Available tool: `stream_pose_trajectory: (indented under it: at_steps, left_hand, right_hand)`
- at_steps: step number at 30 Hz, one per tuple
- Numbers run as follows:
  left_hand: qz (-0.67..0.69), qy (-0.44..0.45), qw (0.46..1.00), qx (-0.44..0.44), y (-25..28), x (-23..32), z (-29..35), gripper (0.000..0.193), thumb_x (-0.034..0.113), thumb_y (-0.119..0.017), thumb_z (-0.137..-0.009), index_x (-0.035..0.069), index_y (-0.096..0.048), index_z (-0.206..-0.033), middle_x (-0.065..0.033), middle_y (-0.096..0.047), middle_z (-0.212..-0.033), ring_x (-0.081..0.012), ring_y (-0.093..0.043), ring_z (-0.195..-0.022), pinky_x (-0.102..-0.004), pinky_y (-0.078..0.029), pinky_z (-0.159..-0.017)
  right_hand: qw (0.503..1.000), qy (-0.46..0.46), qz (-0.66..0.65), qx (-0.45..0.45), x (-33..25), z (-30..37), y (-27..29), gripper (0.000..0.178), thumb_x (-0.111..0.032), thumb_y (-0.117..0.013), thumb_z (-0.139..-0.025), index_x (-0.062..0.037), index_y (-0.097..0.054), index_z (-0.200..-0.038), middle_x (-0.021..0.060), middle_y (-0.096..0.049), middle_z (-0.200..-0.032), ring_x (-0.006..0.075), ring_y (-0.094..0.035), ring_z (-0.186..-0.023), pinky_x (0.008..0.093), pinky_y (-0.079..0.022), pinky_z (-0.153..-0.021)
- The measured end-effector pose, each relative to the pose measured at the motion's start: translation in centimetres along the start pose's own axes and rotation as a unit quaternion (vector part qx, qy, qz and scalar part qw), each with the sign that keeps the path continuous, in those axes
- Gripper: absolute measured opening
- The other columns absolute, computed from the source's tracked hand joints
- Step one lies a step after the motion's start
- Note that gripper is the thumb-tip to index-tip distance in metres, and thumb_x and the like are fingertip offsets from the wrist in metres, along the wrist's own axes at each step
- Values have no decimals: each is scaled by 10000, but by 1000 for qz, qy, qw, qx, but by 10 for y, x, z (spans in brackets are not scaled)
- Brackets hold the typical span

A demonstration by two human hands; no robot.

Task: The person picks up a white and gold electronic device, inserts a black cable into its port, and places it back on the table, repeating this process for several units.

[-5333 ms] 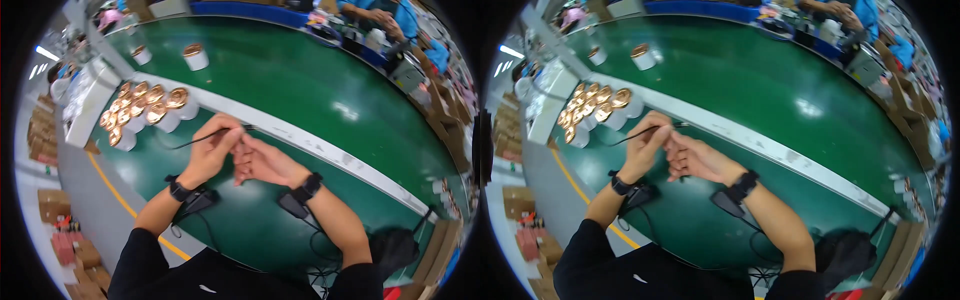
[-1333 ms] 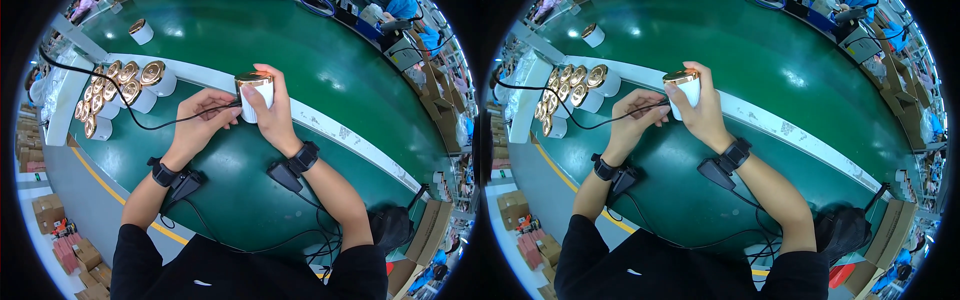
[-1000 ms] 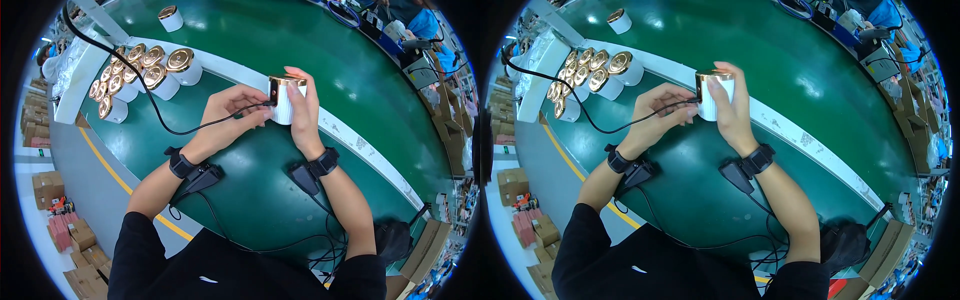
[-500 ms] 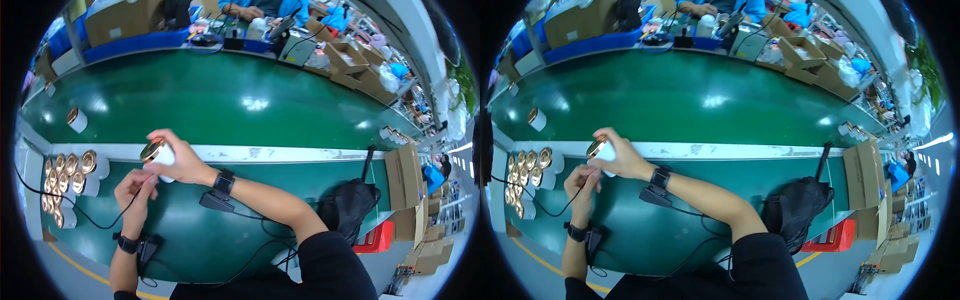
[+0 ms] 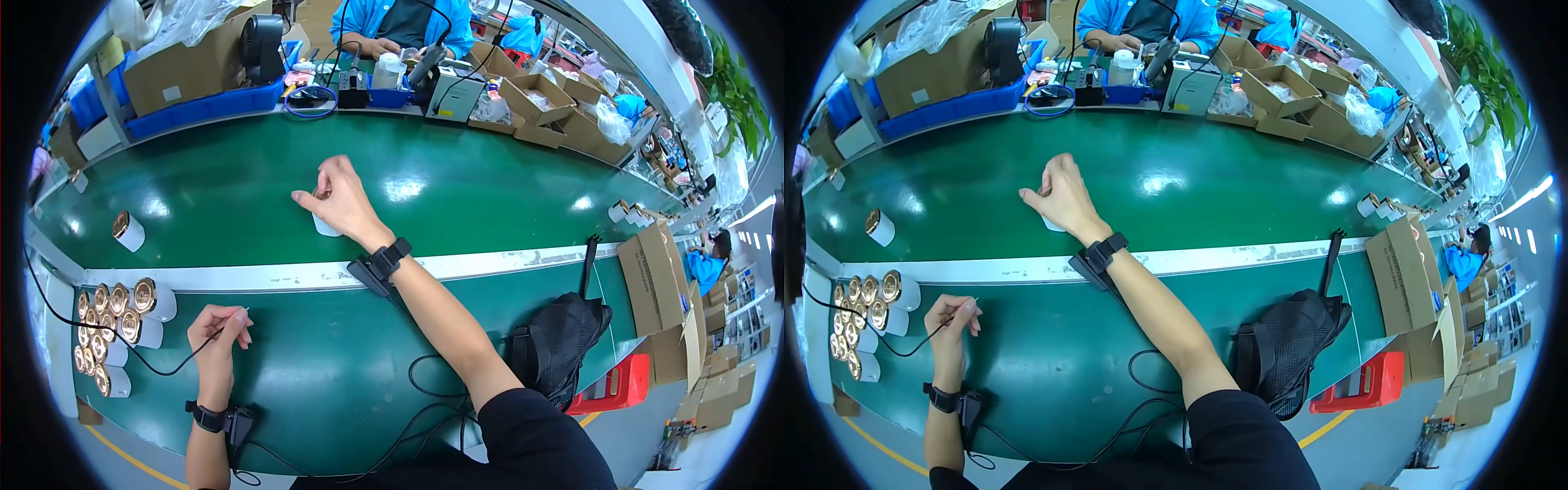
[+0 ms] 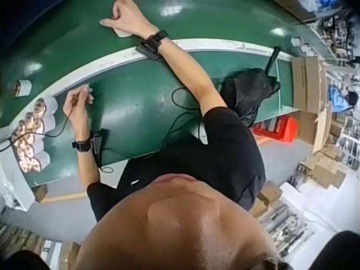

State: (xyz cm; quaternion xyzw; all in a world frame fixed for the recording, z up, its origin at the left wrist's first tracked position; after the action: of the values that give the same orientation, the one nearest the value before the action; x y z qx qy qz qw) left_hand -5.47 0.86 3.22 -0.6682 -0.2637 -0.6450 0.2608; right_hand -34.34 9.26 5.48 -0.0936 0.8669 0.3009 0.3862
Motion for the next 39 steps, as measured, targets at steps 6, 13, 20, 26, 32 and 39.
stream_pose_trajectory:
  at_steps: [6,13,20,26,32,39]
  left_hand:
    - [3,27,1000,-13,-1,-4,0,90,81,-643,-896,1,-619,-863,-79,-645,-741,-99,-563,-574,-218,-430,-518]
    - [6,28,999,-21,-3,3,-2,83,72,-638,-897,-10,-634,-903,-93,-668,-780,-105,-577,-594,-223,-439,-528]
    - [16,16,1000,-19,0,5,-3,122,45,-613,-914,-23,-655,-1007,-109,-703,-877,-96,-608,-651,-216,-463,-564]
    - [28,29,999,-12,9,-1,-6,143,43,-609,-913,-22,-658,-1031,-110,-702,-897,-114,-616,-656,-229,-474,-561]
    - [25,49,998,-36,10,-8,-7,148,50,-607,-918,-19,-660,-1039,-104,-703,-917,-104,-619,-670,-222,-477,-565]
    - [34,72,996,-44,8,-17,-6,152,66,-600,-930,-11,-661,-1046,-81,-700,-928,-90,-618,-686,-207,-475,-575]
  right_hand:
    - [989,-62,107,-83,-6,1,9,347,-234,-727,-796,-37,-483,-647,127,-555,-785,310,-559,-690,395,-468,-611]
    - [968,215,69,111,-52,10,1,412,-161,-653,-849,-35,-410,-541,89,-493,-616,214,-480,-546,349,-362,-493]
    - [934,-100,-289,-186,-65,73,-92,418,-97,-555,-875,-48,-372,-503,-55,-347,-497,24,-307,-484,280,-198,-438]
    - [896,-144,-362,-215,-53,83,-103,404,-84,-527,-885,-53,-411,-499,-65,-371,-486,16,-305,-462,270,-202,-420]
    - [865,-178,-420,-209,-44,85,-106,369,-35,-498,-891,-30,-459,-525,-23,-415,-476,41,-333,-422,263,-223,-400]
    - [814,-198,-498,-226,-49,85,-102,352,-9,-453,-883,-52,-364,-545,-21,-326,-487,65,-262,-419,271,-170,-414]
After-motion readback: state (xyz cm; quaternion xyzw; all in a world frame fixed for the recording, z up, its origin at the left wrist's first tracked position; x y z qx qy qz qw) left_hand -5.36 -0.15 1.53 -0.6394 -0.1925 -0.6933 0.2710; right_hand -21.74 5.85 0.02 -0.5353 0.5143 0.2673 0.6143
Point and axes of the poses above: each hand's wrist, its own z-axis away from the middle knuckle, its own y-axis out of the back of the hand, x = y × z, the point moved 5 cm from there along -z, towards the middle knuckle
